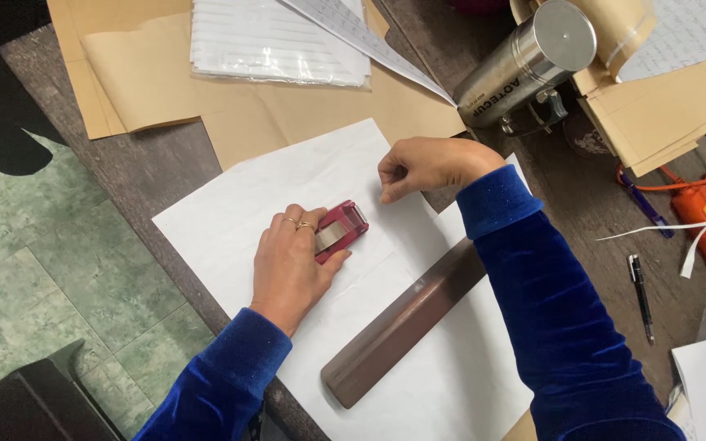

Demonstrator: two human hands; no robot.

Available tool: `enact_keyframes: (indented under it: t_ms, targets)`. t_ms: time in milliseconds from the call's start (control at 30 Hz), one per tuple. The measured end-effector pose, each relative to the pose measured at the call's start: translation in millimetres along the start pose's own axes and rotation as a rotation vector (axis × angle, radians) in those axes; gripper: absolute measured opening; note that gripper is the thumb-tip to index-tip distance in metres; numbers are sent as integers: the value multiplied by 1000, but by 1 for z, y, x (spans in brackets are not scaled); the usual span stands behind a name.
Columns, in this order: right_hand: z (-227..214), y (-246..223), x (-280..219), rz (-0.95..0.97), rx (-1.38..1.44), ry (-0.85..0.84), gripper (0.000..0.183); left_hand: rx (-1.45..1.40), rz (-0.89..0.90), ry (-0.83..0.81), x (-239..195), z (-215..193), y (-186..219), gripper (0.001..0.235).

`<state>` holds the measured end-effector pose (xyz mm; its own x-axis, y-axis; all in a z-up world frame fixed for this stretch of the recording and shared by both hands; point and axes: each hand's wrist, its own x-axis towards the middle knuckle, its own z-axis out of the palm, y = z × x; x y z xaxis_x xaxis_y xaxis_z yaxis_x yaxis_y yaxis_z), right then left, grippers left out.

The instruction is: The person uses a tape dispenser to apply clear tape to a white sheet of paper on a cluttered table. They smooth the tape with a wooden roller and use a ruler to align the paper before applying more tape.

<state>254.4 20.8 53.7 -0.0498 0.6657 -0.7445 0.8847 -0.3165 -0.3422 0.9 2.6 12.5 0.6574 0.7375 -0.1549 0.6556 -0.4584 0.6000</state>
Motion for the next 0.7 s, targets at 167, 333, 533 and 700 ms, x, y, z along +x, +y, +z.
enact_keyframes:
  t_ms: [167, 333, 533, 700]
  targets:
    - [6, 5, 6, -1, -16, 60, 26, -11, 7, 3, -1, 0, 0, 59]
    - [14, -4, 12, 7, -71, 128, 27, -10, 23, 27, -1, 1, -1, 61]
    - [19, -22, 7, 11, -158, 214, 25, -10, 19, 7, -1, -2, 1, 59]
    - [19, -12, 9, -21, -175, 307, 24, -5, 25, 22, -2, 0, -1, 60]
